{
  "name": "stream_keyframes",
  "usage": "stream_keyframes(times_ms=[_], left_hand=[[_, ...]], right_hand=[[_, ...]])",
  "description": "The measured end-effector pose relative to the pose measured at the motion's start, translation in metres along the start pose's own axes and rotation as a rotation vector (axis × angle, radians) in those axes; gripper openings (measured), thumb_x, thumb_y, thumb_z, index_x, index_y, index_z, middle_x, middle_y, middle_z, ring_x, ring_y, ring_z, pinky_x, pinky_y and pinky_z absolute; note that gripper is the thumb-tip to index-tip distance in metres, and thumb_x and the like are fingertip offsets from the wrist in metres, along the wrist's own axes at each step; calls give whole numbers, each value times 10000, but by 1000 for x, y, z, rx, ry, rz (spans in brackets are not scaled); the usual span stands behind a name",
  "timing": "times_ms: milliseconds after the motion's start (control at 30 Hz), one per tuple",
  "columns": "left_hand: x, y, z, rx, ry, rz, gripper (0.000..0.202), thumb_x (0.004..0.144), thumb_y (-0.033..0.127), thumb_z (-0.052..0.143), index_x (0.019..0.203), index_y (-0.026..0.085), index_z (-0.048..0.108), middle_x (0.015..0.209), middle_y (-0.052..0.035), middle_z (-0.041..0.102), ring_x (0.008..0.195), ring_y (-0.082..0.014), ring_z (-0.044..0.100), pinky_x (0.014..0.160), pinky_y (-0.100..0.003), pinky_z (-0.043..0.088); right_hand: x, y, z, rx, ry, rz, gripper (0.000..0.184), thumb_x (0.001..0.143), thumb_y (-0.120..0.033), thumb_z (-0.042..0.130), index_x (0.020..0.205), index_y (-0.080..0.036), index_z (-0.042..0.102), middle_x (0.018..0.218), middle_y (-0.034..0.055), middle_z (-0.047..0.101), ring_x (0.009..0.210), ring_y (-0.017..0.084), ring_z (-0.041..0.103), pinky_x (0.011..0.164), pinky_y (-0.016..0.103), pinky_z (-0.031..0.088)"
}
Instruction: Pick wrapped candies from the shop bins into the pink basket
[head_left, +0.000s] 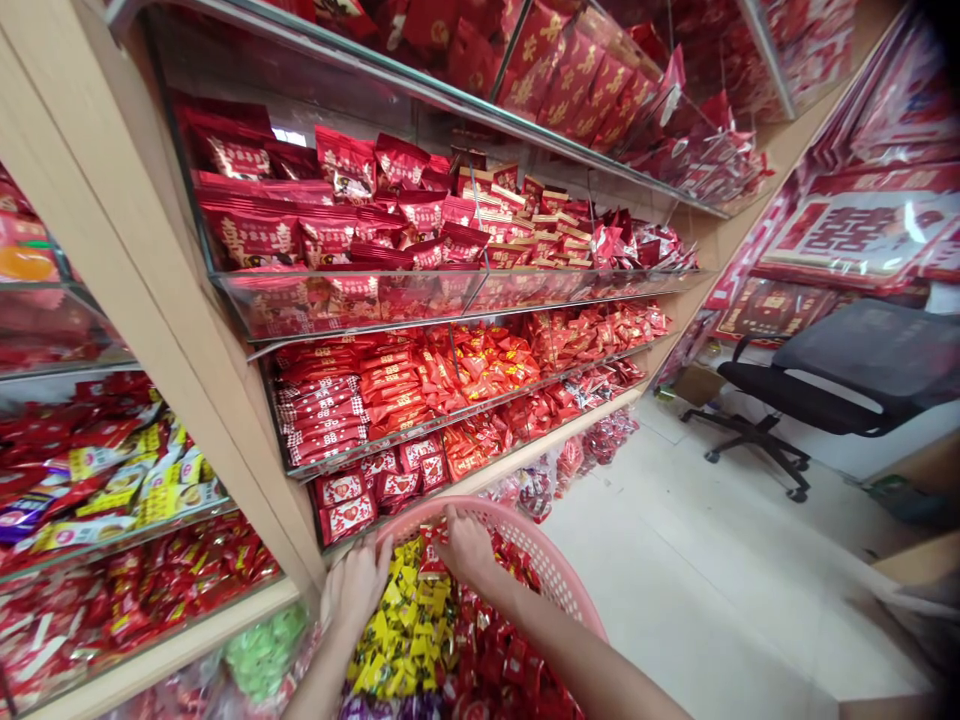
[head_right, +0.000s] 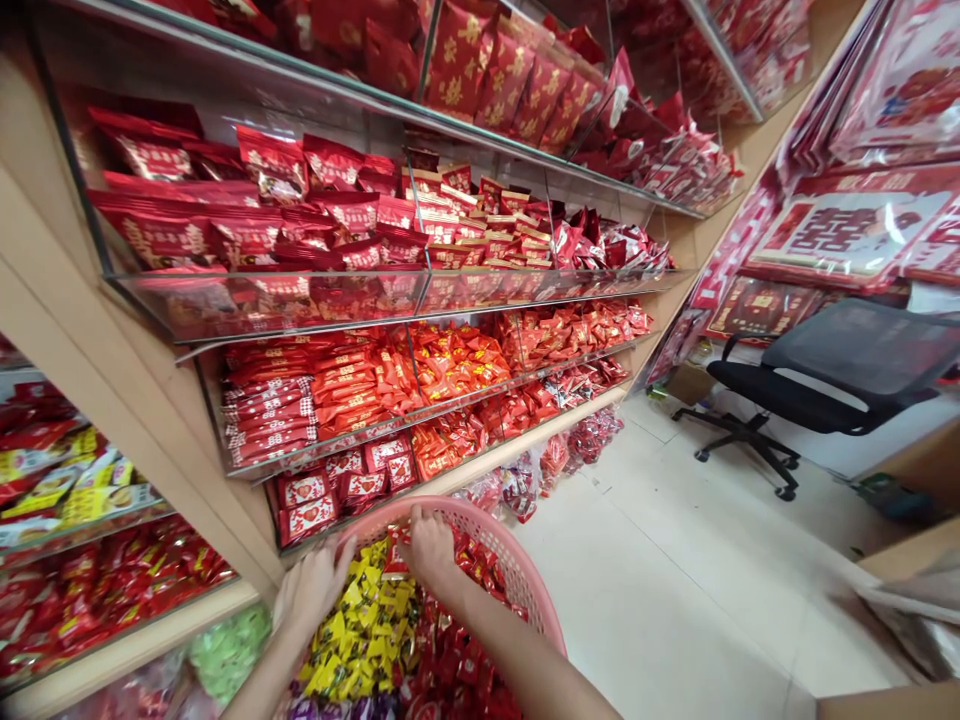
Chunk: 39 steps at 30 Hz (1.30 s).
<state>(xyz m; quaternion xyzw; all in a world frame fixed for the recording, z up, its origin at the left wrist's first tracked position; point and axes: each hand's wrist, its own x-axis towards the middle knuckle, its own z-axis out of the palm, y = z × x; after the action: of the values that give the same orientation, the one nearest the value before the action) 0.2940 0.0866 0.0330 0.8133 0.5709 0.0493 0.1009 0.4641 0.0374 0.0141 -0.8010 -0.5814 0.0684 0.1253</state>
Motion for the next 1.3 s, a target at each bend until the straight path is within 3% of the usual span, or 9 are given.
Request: stream_keyframes(times_ms=[133, 300, 500, 667, 967, 1167, 1300], left_hand=[[-1, 2, -2, -10, -4, -6, 509, 896, 429, 232, 1145, 135, 564, 913, -160, 695, 887, -255, 658, 735, -323, 468], [0, 0, 0, -24, -7, -2, 521, 896, 437, 230, 1164, 132, 556, 933, -164, 691, 905, -262, 652, 746, -332, 462], [1, 1, 0, -38, -15, -12, 505, 893, 440, 240, 1131, 142, 570, 986, -154, 682, 888, -253, 657, 741, -323, 459], [0, -1, 3, -15, 9, 7, 520, 897, 453, 219, 1122, 145, 573, 943, -151, 692, 886, -254, 658, 741, -322, 464], [2, -6, 14, 14, 45, 16, 526, 894, 477, 198, 1081, 167, 580, 939, -132, 693, 800, -261, 670, 686, -340, 476], [2, -6, 15, 13, 59, 21, 525, 897, 464, 197, 1087, 158, 578, 948, -138, 687, 806, -263, 669, 696, -343, 476], [1, -5, 12, -2, 44, 26, 539, 898, 469, 194, 1100, 154, 581, 940, -148, 689, 824, -258, 666, 710, -339, 470]], right_hand=[[-3, -3, -13, 39, -1, 7, 436, 810, -390, 513, 1169, -148, 462, 1055, 146, 615, 939, 264, 595, 730, 331, 450], [-1, 4, -29, 134, 52, 26, 438, 800, -322, 513, 1197, -150, 444, 1074, 130, 586, 965, 259, 576, 769, 328, 438], [5, 14, -23, 283, -50, -77, 597, 641, -109, 554, 1218, -178, 416, 1130, 112, 538, 1054, 237, 522, 859, 320, 406], [5, 16, -24, 358, -54, -87, 528, 690, -155, 568, 1195, -166, 414, 1103, 111, 560, 994, 226, 558, 827, 313, 426], [-23, 49, -39, 244, 47, -25, 498, 784, -265, 559, 1241, -158, 393, 1140, 153, 584, 1024, 258, 567, 835, 340, 428], [-56, 31, -28, 116, -47, 45, 676, 739, -248, 587, 1351, -142, 321, 1244, 191, 509, 1081, 299, 541, 836, 364, 437], [-60, 23, -27, 65, -68, 57, 721, 750, -231, 563, 1397, -169, 252, 1281, 179, 460, 1057, 286, 548, 818, 377, 449]])
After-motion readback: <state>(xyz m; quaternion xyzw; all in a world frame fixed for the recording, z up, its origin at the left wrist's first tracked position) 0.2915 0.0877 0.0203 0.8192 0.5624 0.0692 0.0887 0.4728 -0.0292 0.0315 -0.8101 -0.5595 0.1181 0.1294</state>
